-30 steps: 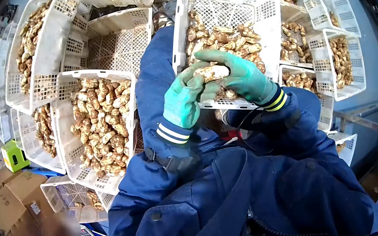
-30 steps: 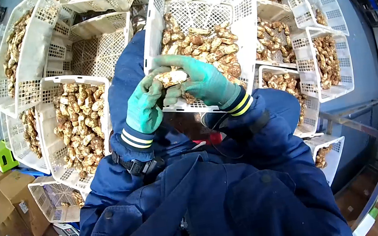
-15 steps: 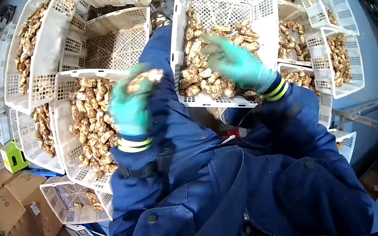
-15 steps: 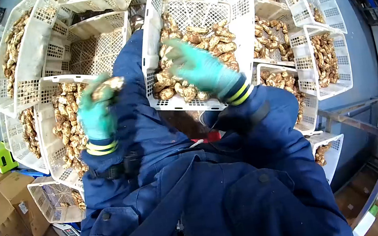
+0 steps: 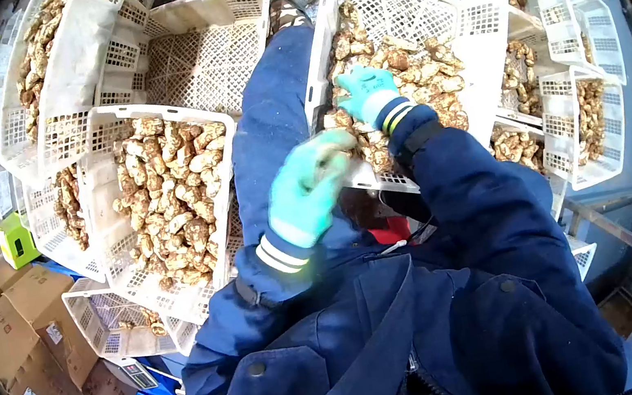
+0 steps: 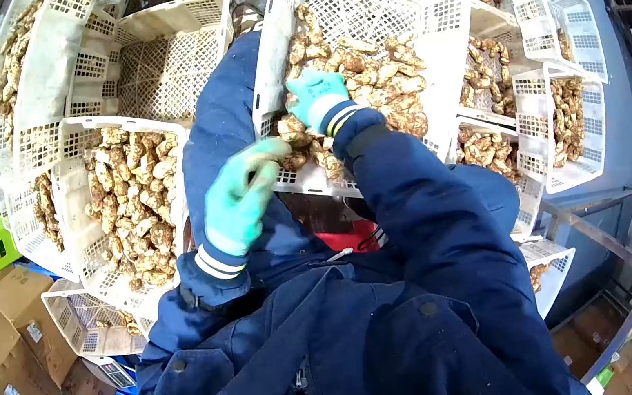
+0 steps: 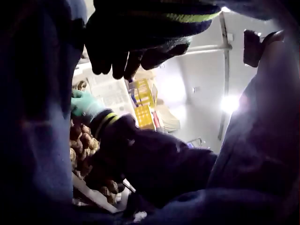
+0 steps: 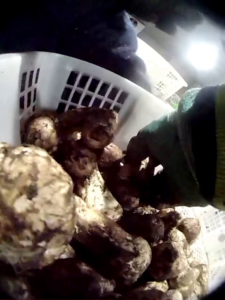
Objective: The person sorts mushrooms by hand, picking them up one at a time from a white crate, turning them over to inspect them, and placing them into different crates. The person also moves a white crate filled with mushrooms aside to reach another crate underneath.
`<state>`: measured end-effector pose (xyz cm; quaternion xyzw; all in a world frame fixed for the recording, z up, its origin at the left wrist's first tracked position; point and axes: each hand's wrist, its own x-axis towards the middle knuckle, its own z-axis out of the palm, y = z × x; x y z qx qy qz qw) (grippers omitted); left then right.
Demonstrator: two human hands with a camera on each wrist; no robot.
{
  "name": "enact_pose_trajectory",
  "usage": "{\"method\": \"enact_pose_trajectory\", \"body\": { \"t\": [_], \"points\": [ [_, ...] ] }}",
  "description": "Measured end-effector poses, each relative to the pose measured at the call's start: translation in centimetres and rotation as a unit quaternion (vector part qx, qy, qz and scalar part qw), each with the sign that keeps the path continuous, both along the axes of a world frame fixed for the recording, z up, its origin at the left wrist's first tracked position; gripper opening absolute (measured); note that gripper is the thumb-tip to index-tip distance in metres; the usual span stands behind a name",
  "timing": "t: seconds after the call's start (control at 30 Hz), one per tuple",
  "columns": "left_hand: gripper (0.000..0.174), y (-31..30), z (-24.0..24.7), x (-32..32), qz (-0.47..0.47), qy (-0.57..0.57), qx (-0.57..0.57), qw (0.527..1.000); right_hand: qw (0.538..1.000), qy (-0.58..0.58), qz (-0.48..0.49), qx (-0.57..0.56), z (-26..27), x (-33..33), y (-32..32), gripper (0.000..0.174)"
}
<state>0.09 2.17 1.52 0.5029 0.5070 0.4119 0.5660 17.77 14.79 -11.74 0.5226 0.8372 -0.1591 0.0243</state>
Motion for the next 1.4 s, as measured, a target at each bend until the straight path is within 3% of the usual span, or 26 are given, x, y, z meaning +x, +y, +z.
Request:
{"method": "enact_pose_trajectory", "body": {
  "t": [0.07,0.1,0.13,0.2,0.23,0.33,0.4,0.47,0.53,0.57,0.6,0.67,0.7,0.77,0.83,0.93,0.97,1.07,1.1,1.17,1.23,1.27,1.3,1.33,1.37,1.4],
  "points": [
    [0.024,-0.3,-0.9,0.9,-0.036,-0.099,-0.089,0.991,0.952,0.128,-0.126,-0.247,2.8,1.3,1.6,0.027],
    [0.025,-0.1,-0.7,1.1,-0.022,-0.156,-0.132,0.979,0.869,0.325,-0.2,-0.315,0.9,2.9,1.1,0.027],
    [0.03,0.5,0.0,0.9,-0.028,-0.105,-0.159,0.981,0.753,0.476,-0.236,-0.388,4.4,3.9,0.3,0.029],
    [0.036,0.4,-1.7,1.4,0.038,-0.177,-0.172,0.968,0.7,0.58,-0.161,-0.384,7.9,5.5,-1.3,0.03],
    [0.043,0.8,-2.0,1.7,0.037,-0.208,-0.177,0.961,0.769,0.554,-0.089,-0.307,9.1,5.9,-1.9,0.031],
    [0.049,0.8,-1.2,2.3,-0.029,-0.4,-0.319,0.859,0.744,0.614,-0.025,-0.265,11.2,5.5,-4.0,0.034],
    [0.049,0.7,-0.6,3.1,-0.074,-0.429,-0.346,0.831,0.615,0.678,-0.075,-0.397,12.7,5.3,-5.3,0.044],
    [0.039,0.2,1.2,3.5,-0.04,-0.378,-0.273,0.884,0.653,0.674,-0.052,-0.342,14.3,4.9,-6.2,0.046],
    [0.039,-0.1,0.5,2.8,-0.062,-0.396,-0.227,0.888,0.691,0.66,-0.035,-0.294,14.5,4.9,-6.6,0.044],
    [0.04,-0.2,0.3,2.6,-0.074,-0.404,-0.205,0.888,0.744,0.623,-0.018,-0.241,14.4,5.3,-6.4,0.05],
    [0.038,-0.3,1.2,2.7,-0.035,-0.341,-0.196,0.919,0.702,0.66,-0.044,-0.262,16.2,5.0,-7.2,0.057],
    [0.036,-0.6,3.6,3.2,0.051,-0.212,-0.173,0.961,0.697,0.652,-0.084,-0.285,17.1,5.3,-8.0,0.065],
    [0.034,-0.7,3.2,3.3,0.074,-0.169,-0.095,0.978,0.715,0.62,-0.08,-0.313,17.6,5.6,-8.2,0.068],
    [0.035,-1.1,2.9,3.7,0.088,-0.171,-0.077,0.978,0.74,0.572,-0.108,-0.338,18.5,5.0,-9.2,0.068],
    [0.034,-1.3,1.6,4.1,0.089,-0.118,-0.026,0.989,0.771,0.561,-0.114,-0.277,17.7,4.1,-9.7,0.066],
    [0.034,-1.4,0.9,4.0,0.064,-0.033,0.038,0.997,0.748,0.57,-0.11,-0.321,16.7,4.3,-9.2,0.061],
    [0.033,-1.3,0.3,3.6,0.033,0.048,0.058,0.997,0.756,0.571,-0.1,-0.305,15.8,4.7,-9.2,0.053],
    [0.035,-1.5,-0.9,3.0,-0.04,0.049,-0.074,0.995,0.676,0.484,-0.181,-0.525,15.8,5.7,-8.4,0.046],
    [0.036,-1.4,-1.0,2.9,-0.043,0.025,-0.098,0.994,0.636,0.516,-0.183,-0.544,13.3,6.5,-8.2,0.038],
    [0.037,-1.3,-1.2,2.7,-0.049,-0.022,-0.143,0.988,0.731,0.447,-0.154,-0.492,11.5,7.7,-5.9,0.032],
    [0.038,-1.3,-1.0,3.0,-0.021,-0.144,-0.152,0.978,0.757,0.417,-0.175,-0.472,11.8,7.5,-1.5,0.037],
    [0.035,-1.4,-1.4,3.1,-0.022,-0.188,-0.152,0.97,0.746,0.495,-0.16,-0.416,13.0,6.4,0.9,0.043],
    [0.032,-1.5,-1.3,3.3,-0.053,-0.121,-0.14,0.981,0.729,0.566,-0.137,-0.358,14.2,5.3,3.4,0.049],
    [0.03,-1.5,-0.6,3.4,-0.084,-0.052,-0.127,0.987,0.665,0.687,-0.108,-0.273,14.4,4.1,5.2,0.056],
    [0.028,-1.2,1.3,3.3,-0.113,-0.085,-0.226,0.964,0.72,0.623,-0.161,-0.262,14.6,3.1,6.3,0.058],
    [0.031,-0.4,3.0,3.1,-0.165,0.006,-0.222,0.961,0.768,0.551,-0.211,-0.247,14.8,2.2,7.3,0.06]
  ]
}}
